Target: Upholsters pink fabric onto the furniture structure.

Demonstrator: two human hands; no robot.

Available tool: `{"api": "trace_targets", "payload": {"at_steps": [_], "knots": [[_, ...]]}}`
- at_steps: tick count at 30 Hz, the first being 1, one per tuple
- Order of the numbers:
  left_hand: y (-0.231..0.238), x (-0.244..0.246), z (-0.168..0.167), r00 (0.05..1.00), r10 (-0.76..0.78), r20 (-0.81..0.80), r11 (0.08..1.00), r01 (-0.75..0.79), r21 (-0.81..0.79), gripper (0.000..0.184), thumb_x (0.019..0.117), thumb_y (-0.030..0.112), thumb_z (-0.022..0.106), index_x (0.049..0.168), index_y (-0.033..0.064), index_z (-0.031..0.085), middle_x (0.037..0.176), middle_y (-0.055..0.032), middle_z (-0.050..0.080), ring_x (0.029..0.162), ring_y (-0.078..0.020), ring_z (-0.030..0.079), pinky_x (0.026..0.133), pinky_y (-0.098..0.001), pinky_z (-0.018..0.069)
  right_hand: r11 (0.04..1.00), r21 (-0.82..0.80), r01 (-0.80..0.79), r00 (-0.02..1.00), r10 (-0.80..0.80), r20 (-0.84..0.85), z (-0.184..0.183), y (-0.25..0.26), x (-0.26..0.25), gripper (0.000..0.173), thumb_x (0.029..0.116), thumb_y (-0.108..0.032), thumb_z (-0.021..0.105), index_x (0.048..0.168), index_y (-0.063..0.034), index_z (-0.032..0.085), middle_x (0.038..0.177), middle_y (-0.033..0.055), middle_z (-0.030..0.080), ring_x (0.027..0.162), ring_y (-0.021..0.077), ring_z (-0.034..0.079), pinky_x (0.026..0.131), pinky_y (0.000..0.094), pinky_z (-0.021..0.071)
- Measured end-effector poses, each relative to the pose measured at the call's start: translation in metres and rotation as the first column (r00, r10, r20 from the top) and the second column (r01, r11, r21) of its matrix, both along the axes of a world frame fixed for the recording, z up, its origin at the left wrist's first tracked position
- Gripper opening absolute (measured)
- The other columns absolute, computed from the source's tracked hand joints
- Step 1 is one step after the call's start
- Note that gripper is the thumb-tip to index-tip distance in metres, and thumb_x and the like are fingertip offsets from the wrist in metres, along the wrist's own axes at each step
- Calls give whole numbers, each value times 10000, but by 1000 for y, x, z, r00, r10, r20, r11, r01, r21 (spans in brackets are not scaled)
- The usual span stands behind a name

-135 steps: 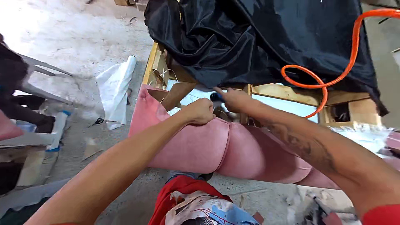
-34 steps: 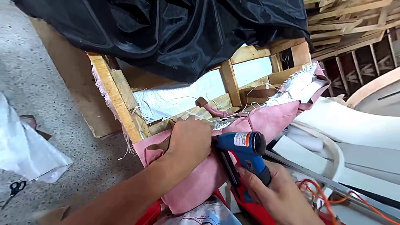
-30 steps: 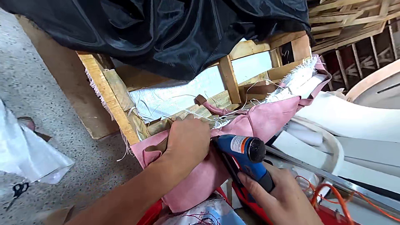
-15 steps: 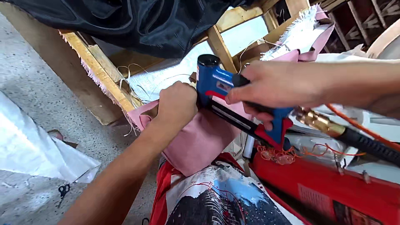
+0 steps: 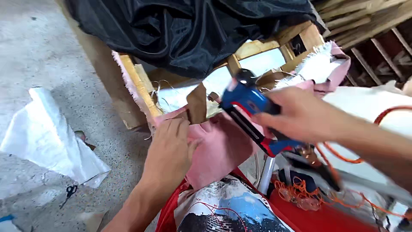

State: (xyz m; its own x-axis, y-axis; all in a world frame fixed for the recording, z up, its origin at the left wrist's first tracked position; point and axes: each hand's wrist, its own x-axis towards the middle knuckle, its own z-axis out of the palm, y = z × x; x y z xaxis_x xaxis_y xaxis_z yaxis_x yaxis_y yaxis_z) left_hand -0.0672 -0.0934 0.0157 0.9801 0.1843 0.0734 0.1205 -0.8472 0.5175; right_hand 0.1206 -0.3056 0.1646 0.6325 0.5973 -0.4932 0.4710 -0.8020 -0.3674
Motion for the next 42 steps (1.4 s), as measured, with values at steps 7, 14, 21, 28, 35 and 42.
{"api": "trace_targets", "payload": {"at_steps": [7,14,21,28,35,42], "knots": [[-11,41,14,957,-53,-284,998,63,24,346,948,458,702,994,115,696,927,-47,700,982,-250,670,1048,-626,387,884,443,148,989,-123,-86,-18,-81,-35,891,904,-233,662,1613,-400,149,1092,-3,697,636,193,704,503,425,641],[-22,23,-29,918,-51,393,994,10,107,234,997,224,650,813,84,685,791,-30,690,886,-191,694,1087,-501,455,841,515,-168,985,169,46,-62,-78,-30,714,1035,-379,582,1640,-384,203,1000,-21,720,697,84,691,585,343,629],[-27,13,15,988,141,59,988,-137,-69,226,1036,307,585,1135,147,709,957,8,745,807,-134,724,712,-392,627,884,364,-292,862,79,501,-83,-93,7,694,985,-289,561,1633,-286,314,877,91,715,606,252,667,491,477,547],[8,87,0,966,-202,-160,974,215,71,640,676,324,883,1252,119,693,1428,-143,594,1336,-422,523,1121,-705,316,885,-150,-440,732,450,510,-60,-19,109,978,835,-214,758,1650,-194,218,950,151,693,662,328,668,562,520,544],[4,93,0,948,-294,124,956,291,44,110,886,111,715,892,5,687,1159,-256,673,1212,-461,598,1111,-632,411,690,-129,-713,593,690,414,-139,22,180,340,838,-137,795,1153,-94,676,911,122,697,834,339,693,681,556,559],[-19,78,57,963,192,191,976,-208,68,324,1020,373,620,1128,80,707,1159,-98,696,1138,-247,640,1005,-459,520,848,100,-521,767,414,491,-57,-22,152,499,971,-240,648,1454,-154,559,1096,238,670,849,460,680,648,659,537]]}}
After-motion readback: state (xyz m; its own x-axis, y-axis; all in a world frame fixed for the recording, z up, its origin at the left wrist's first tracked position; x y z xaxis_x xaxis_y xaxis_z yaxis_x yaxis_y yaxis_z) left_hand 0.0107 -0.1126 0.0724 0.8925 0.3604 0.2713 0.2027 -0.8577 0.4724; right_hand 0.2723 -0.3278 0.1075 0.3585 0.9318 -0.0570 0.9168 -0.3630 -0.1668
